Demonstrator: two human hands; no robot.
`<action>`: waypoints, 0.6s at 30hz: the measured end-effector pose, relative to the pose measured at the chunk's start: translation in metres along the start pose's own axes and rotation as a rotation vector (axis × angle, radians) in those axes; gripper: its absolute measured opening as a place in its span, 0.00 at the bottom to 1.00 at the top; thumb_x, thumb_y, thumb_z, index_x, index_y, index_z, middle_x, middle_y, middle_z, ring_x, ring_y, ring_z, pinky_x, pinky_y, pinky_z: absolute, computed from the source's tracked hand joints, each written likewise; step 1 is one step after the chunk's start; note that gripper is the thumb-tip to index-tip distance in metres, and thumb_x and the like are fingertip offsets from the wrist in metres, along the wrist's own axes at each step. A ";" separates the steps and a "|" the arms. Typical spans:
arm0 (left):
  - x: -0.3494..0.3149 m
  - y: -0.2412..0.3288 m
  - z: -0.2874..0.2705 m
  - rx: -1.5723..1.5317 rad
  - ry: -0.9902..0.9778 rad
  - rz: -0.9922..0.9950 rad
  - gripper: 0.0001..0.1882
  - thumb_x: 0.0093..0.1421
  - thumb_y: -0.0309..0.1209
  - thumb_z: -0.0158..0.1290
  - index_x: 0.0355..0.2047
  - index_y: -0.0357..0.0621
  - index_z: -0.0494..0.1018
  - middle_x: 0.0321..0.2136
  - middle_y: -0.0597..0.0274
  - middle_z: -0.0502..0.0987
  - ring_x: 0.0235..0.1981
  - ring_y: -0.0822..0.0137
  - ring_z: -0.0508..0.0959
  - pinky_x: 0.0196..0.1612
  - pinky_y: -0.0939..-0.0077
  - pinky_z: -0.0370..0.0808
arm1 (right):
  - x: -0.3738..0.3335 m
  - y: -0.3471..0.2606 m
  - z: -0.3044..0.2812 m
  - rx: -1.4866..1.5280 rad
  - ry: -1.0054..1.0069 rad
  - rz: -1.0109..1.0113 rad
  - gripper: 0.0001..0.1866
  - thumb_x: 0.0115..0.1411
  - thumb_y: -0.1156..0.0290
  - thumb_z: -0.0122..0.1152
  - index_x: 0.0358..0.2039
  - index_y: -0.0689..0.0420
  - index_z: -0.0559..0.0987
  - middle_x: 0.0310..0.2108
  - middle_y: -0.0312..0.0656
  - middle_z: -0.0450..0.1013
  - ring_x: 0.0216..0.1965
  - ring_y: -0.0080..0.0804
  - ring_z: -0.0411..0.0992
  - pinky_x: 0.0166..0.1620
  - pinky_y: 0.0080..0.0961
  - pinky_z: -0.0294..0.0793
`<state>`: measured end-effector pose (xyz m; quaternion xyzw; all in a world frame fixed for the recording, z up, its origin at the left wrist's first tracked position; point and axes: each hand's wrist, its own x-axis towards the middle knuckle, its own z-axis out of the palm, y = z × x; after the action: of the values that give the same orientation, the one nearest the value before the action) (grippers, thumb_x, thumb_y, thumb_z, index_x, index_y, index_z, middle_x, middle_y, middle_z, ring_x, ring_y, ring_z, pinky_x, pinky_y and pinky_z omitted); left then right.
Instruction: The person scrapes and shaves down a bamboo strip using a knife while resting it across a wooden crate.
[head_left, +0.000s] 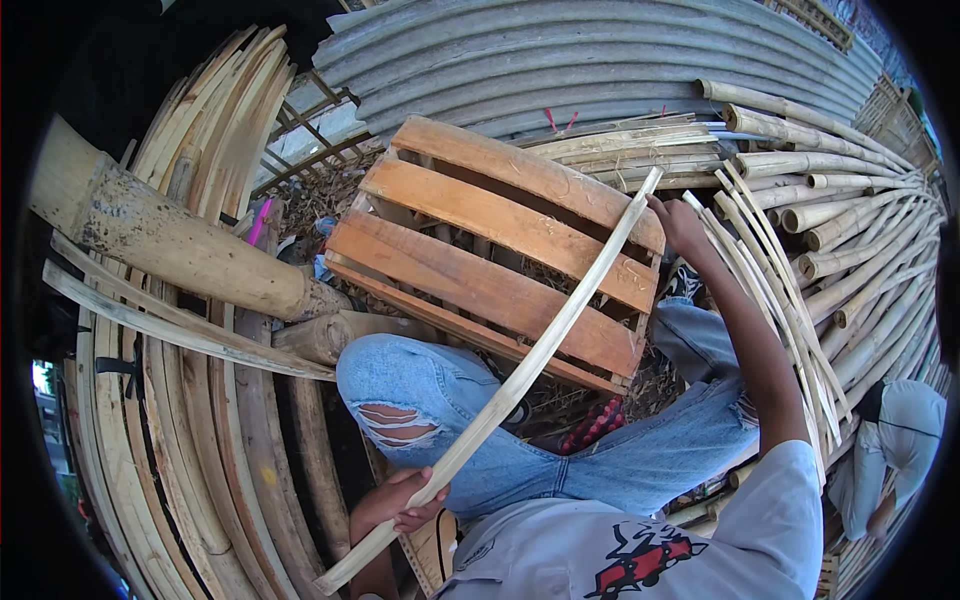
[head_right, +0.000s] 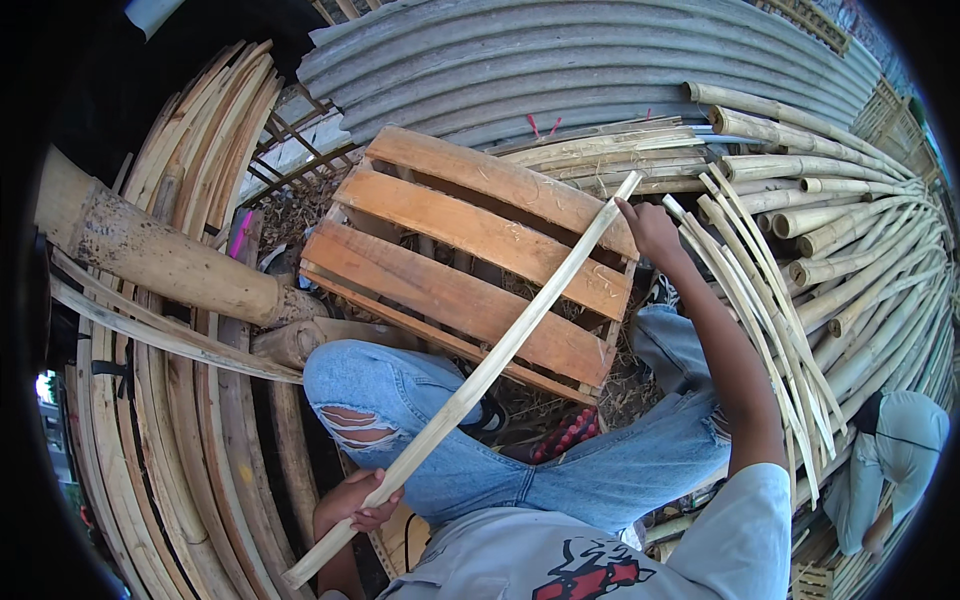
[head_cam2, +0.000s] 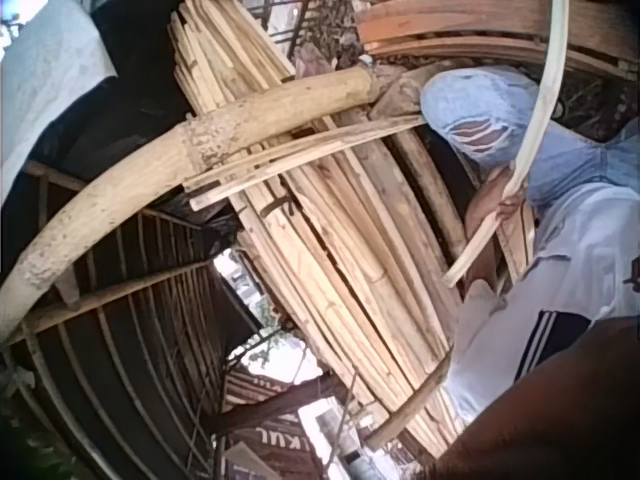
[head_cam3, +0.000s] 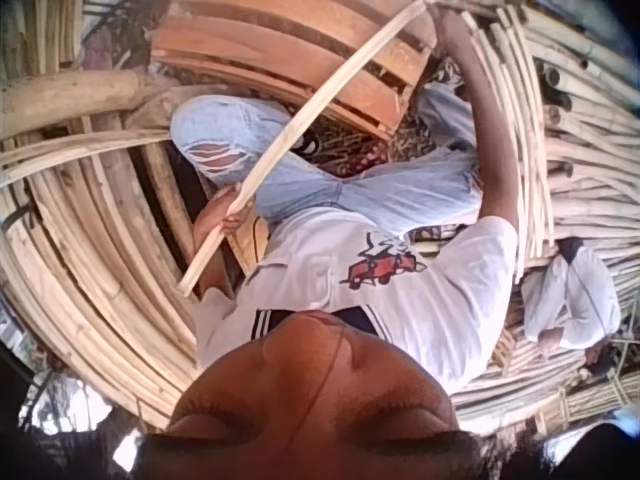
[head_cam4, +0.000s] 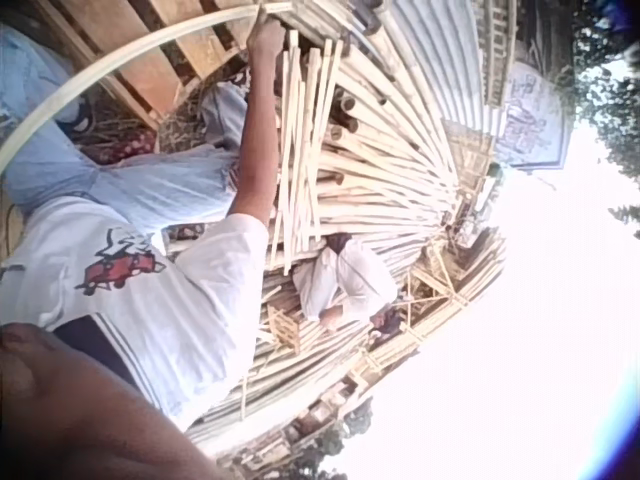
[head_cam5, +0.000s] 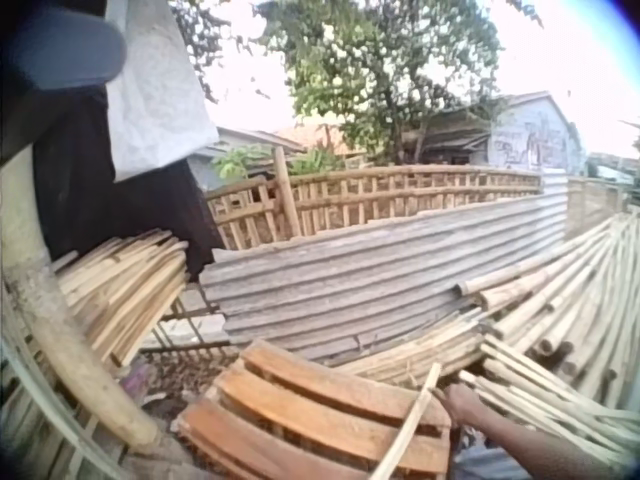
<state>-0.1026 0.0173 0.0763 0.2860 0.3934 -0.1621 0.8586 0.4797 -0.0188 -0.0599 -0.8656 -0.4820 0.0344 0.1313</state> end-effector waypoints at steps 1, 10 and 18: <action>0.014 0.005 0.003 -0.019 -0.023 0.006 0.27 0.65 0.55 0.38 0.31 0.40 0.64 0.10 0.73 0.55 0.05 0.83 0.52 0.06 0.88 0.51 | -0.005 -0.010 -0.005 0.171 -0.018 0.087 0.27 0.67 0.52 0.38 0.33 0.64 0.78 0.23 0.58 0.72 0.30 0.57 0.72 0.36 0.48 0.70; 0.142 0.078 0.032 -0.019 -0.193 0.197 0.27 0.66 0.56 0.34 0.33 0.41 0.62 0.12 0.74 0.55 0.06 0.85 0.52 0.06 0.90 0.52 | -0.075 -0.142 -0.019 1.218 -0.430 0.327 0.24 0.61 0.51 0.54 0.33 0.64 0.69 0.19 0.39 0.70 0.22 0.28 0.75 0.24 0.22 0.76; 0.157 0.083 0.061 -0.156 -0.188 0.307 0.32 0.66 0.54 0.31 0.54 0.38 0.59 0.22 0.61 0.67 0.14 0.75 0.69 0.17 0.79 0.76 | -0.075 -0.151 0.016 1.667 -0.265 0.428 0.17 0.58 0.77 0.57 0.23 0.50 0.57 0.28 0.44 0.73 0.27 0.37 0.78 0.28 0.31 0.83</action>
<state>0.0752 0.0363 0.0178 0.2589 0.2744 -0.0243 0.9258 0.3123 -0.0035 -0.0408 -0.5483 -0.1381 0.5005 0.6556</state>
